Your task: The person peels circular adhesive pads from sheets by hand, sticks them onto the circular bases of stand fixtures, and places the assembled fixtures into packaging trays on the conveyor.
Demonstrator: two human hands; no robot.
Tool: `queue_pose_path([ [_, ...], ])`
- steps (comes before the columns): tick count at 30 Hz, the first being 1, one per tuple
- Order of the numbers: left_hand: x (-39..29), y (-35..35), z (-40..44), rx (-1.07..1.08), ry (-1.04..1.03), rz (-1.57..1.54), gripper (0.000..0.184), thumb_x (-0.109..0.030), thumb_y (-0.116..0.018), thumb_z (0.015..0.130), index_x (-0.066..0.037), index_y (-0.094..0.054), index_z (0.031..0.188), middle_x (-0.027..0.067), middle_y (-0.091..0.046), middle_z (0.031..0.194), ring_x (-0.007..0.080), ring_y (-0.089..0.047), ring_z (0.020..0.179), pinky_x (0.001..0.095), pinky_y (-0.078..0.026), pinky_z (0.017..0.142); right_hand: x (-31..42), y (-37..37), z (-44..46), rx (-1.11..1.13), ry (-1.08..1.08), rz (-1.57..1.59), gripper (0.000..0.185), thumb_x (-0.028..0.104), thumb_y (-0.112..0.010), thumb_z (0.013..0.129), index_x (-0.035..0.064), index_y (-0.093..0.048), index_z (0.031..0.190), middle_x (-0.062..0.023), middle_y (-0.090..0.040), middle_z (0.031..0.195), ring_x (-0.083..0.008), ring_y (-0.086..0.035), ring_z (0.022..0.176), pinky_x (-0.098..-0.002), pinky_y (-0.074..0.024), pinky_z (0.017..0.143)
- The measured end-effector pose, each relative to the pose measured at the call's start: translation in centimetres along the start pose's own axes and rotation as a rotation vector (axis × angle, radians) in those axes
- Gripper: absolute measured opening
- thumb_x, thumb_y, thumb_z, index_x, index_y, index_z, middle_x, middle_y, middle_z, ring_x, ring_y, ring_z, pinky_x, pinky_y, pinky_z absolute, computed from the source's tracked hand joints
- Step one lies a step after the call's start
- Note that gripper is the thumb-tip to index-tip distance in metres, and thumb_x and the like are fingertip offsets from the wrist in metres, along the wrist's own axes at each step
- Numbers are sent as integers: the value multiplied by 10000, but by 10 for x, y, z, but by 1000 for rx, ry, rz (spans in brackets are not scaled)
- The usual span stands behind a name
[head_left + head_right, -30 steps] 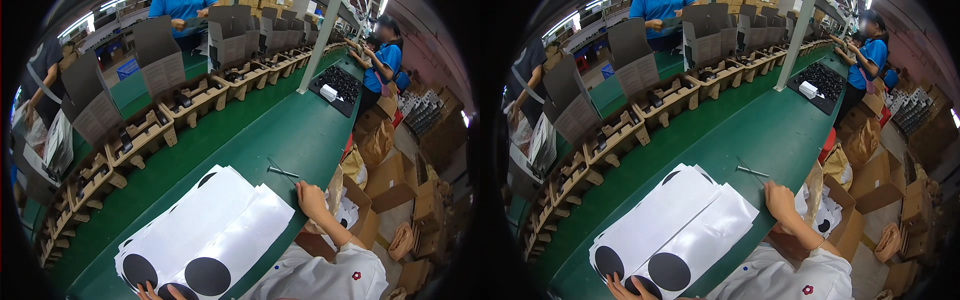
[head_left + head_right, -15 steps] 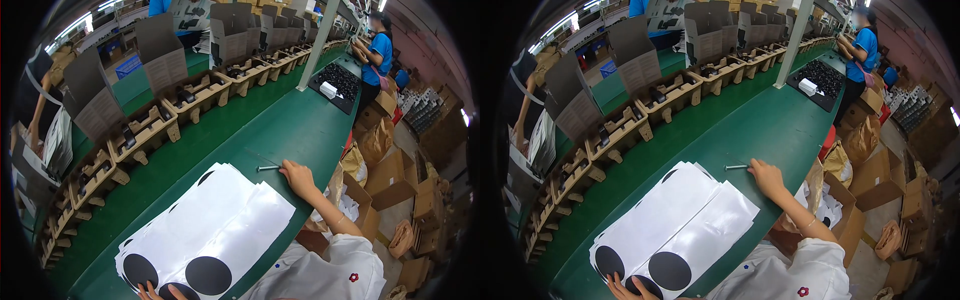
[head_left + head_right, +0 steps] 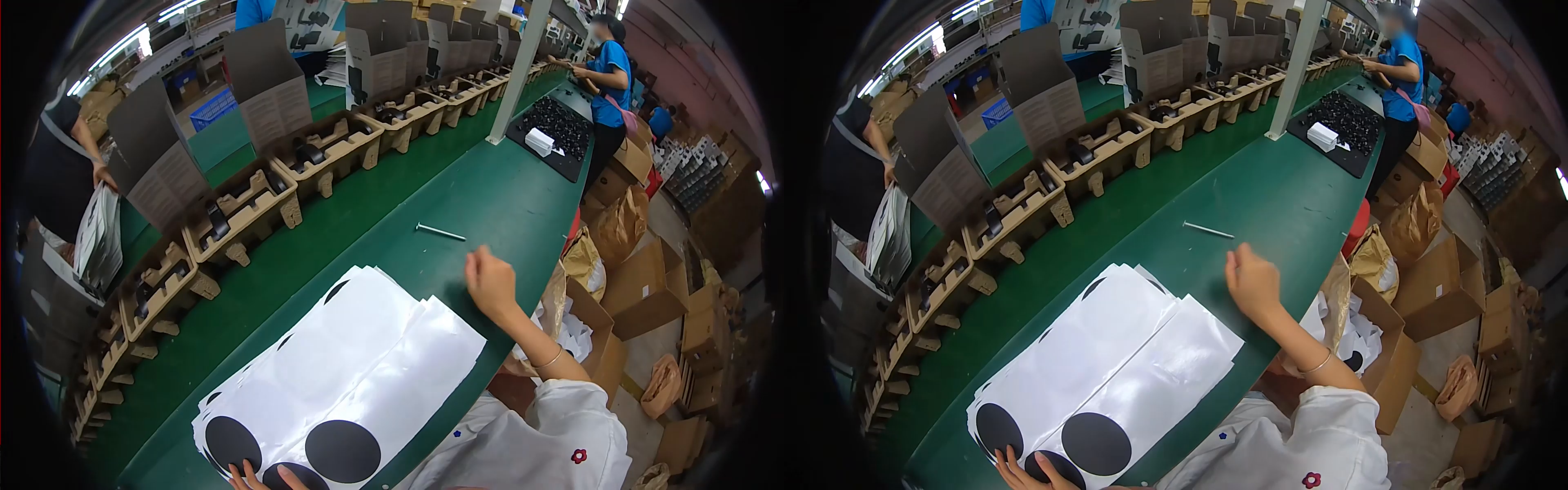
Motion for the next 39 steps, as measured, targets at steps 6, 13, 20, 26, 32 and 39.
queue_pose_path([
  [6, 5, 3, 0, -7, -4, 11, 486, -432, -616, 851, -17, -613, 1105, 206, -538, 1211, 389, -486, 1129, 509, -365, 984, 20, -8, 0, 79, -93, -42, 244, 202, -490, 896, 12, -535, 750, -219, -586, 622, -409, -587, 565, -482, -457, 516],
  [13, 15, 3, 0, 30, 32, 31, 480, -430, -608, 856, -35, -609, 1129, 189, -519, 1249, 379, -460, 1171, 507, -353, 998, 42, 3, -13, -46, 36, 103, 230, 174, -474, 914, 34, -504, 734, -172, -592, 640, -378, -572, 535, -465, -423, 480],
  [20, 24, 4, 1, 64, 51, 29, 483, -428, -599, 861, -41, -602, 1150, 178, -495, 1282, 372, -440, 1199, 513, -341, 1004, 46, -17, -20, 7, 50, -24, 219, 180, -492, 906, 49, -507, 732, -144, -564, 602, -358, -544, 503, -467, -409, 480],
  [26, 29, 6, 2, 55, 40, 15, 485, -436, -594, 864, -39, -604, 1141, 181, -499, 1278, 374, -438, 1201, 512, -340, 1005, 55, -2, -29, -53, 60, -17, 243, 187, -519, 889, 48, -496, 691, -138, -544, 578, -348, -536, 502, -456, -399, 471],
  [32, 37, 8, 1, 33, 47, -3, 489, -440, -593, 862, -37, -603, 1139, 181, -501, 1279, 376, -429, 1209, 507, -335, 1012, 36, -24, -35, 111, -16, -118, 278, 214, -520, 883, 43, -525, 664, -153, -570, 600, -360, -553, 521, -460, -414, 482],
  [39, 45, 8, 3, 83, 94, 8, 500, -445, -577, 871, -41, -593, 1164, 174, -475, 1315, 366, -400, 1239, 502, -313, 1032, 43, -12, -32, 85, 59, -46, 315, 239, -485, 905, 29, -555, 681, -181, -600, 649, -373, -572, 542, -466, -429, 495],
])
Point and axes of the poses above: each hand's wrist, its own z-axis towards the middle knuckle, its own y-axis out of the back of the hand, x = y × z, the point moved 10 cm from there along z, towards the middle knuckle
